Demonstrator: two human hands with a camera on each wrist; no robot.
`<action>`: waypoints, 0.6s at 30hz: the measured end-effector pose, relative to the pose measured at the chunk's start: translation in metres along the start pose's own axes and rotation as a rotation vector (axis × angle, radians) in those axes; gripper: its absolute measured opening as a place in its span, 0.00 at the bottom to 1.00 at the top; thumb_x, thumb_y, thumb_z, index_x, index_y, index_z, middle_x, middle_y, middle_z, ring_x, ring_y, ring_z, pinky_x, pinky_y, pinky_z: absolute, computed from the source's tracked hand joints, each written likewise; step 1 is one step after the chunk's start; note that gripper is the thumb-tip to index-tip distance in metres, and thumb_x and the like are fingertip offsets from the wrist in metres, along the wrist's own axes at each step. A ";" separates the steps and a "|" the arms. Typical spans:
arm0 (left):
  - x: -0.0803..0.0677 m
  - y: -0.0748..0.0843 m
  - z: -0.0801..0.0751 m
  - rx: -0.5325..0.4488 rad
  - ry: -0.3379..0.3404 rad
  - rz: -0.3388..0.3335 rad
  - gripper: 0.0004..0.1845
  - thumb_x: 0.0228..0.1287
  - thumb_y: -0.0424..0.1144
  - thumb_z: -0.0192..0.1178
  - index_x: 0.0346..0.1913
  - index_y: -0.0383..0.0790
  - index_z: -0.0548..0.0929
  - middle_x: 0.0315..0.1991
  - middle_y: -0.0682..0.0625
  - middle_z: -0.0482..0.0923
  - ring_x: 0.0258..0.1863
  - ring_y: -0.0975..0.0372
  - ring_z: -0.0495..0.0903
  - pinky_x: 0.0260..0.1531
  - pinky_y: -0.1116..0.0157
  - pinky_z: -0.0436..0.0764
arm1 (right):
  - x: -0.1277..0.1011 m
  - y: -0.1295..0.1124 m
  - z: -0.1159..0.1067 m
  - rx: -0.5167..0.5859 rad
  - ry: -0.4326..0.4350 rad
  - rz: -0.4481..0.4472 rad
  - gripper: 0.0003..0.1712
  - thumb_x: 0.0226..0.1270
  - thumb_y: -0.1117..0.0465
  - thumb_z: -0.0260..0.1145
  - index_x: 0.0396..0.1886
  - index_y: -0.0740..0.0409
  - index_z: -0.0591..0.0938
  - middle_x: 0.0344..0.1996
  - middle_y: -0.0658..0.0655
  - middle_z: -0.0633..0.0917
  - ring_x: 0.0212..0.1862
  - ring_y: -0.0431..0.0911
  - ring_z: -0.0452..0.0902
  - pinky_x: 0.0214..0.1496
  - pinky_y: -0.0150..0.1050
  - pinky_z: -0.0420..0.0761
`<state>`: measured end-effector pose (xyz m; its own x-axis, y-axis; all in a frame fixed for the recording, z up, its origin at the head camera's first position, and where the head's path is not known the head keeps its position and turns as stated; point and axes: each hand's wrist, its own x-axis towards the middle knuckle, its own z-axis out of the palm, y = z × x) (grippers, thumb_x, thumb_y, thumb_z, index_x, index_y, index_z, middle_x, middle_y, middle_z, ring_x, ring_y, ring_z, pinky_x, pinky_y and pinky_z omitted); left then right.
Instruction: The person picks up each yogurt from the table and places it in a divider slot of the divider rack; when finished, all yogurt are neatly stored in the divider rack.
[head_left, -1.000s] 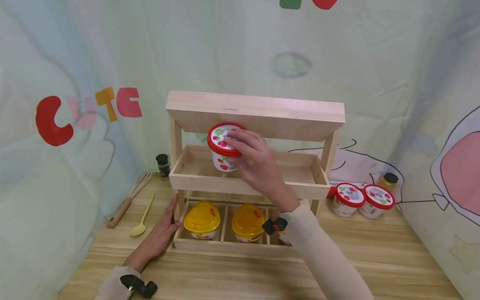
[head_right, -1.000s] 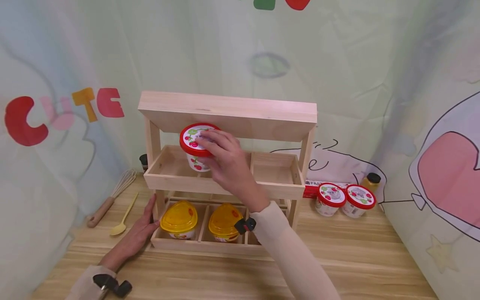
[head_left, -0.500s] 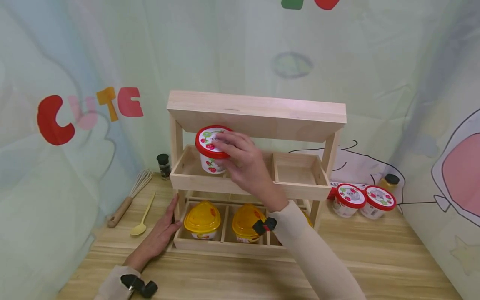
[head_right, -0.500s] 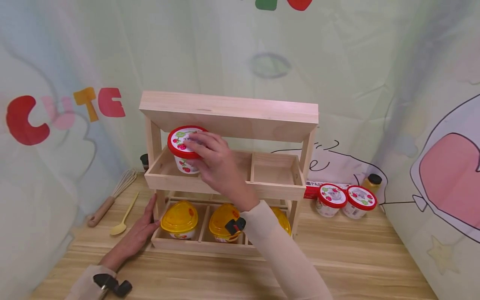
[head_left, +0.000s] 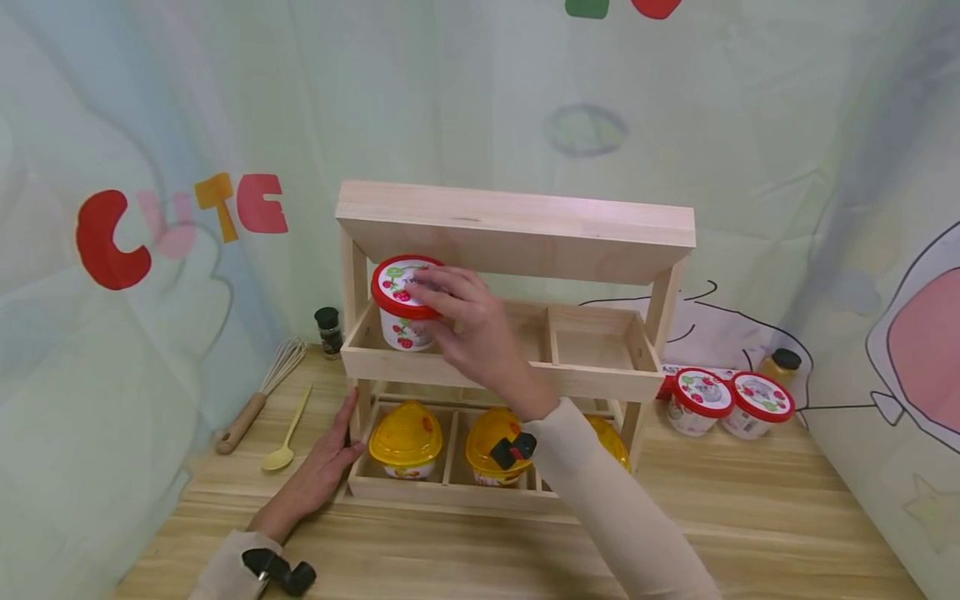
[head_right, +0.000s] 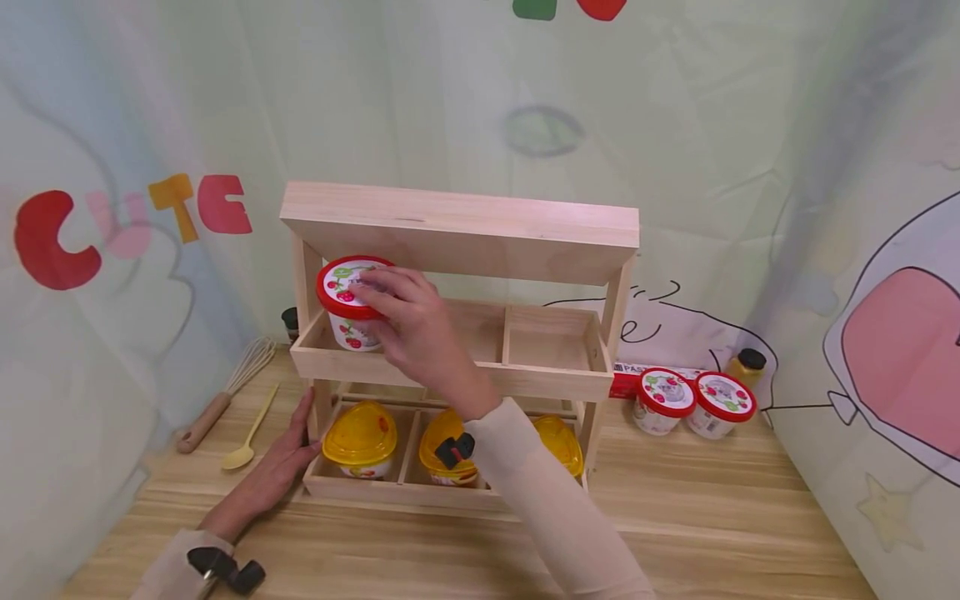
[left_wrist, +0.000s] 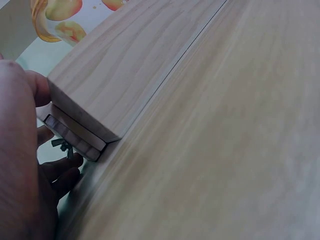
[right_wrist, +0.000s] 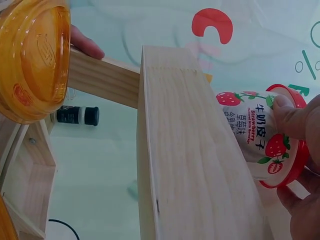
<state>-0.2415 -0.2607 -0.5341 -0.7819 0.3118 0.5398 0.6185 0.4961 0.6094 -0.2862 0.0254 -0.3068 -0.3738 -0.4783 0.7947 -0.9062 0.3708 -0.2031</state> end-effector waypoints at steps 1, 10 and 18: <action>0.000 0.000 0.000 -0.001 0.000 -0.001 0.45 0.75 0.26 0.52 0.88 0.40 0.44 0.82 0.85 0.36 0.76 0.93 0.41 0.69 0.91 0.45 | 0.000 0.000 0.001 0.000 -0.001 0.003 0.24 0.68 0.65 0.77 0.64 0.58 0.88 0.67 0.60 0.85 0.71 0.56 0.76 0.72 0.42 0.82; -0.001 -0.001 0.000 -0.004 -0.003 0.005 0.44 0.76 0.26 0.52 0.88 0.42 0.44 0.84 0.80 0.37 0.77 0.92 0.41 0.70 0.90 0.45 | 0.001 0.001 0.010 -0.002 -0.013 0.040 0.23 0.67 0.66 0.77 0.62 0.59 0.89 0.65 0.60 0.87 0.69 0.55 0.78 0.71 0.42 0.83; -0.003 -0.008 0.001 -0.008 0.002 -0.053 0.44 0.79 0.32 0.52 0.89 0.51 0.44 0.89 0.41 0.49 0.83 0.64 0.52 0.69 0.89 0.48 | 0.001 -0.001 0.016 -0.042 -0.034 0.065 0.21 0.67 0.65 0.78 0.60 0.60 0.90 0.63 0.61 0.88 0.68 0.56 0.79 0.71 0.45 0.82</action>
<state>-0.2439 -0.2647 -0.5418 -0.8133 0.2834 0.5081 0.5769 0.5056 0.6415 -0.2887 0.0114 -0.3149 -0.4387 -0.4789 0.7604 -0.8711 0.4346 -0.2288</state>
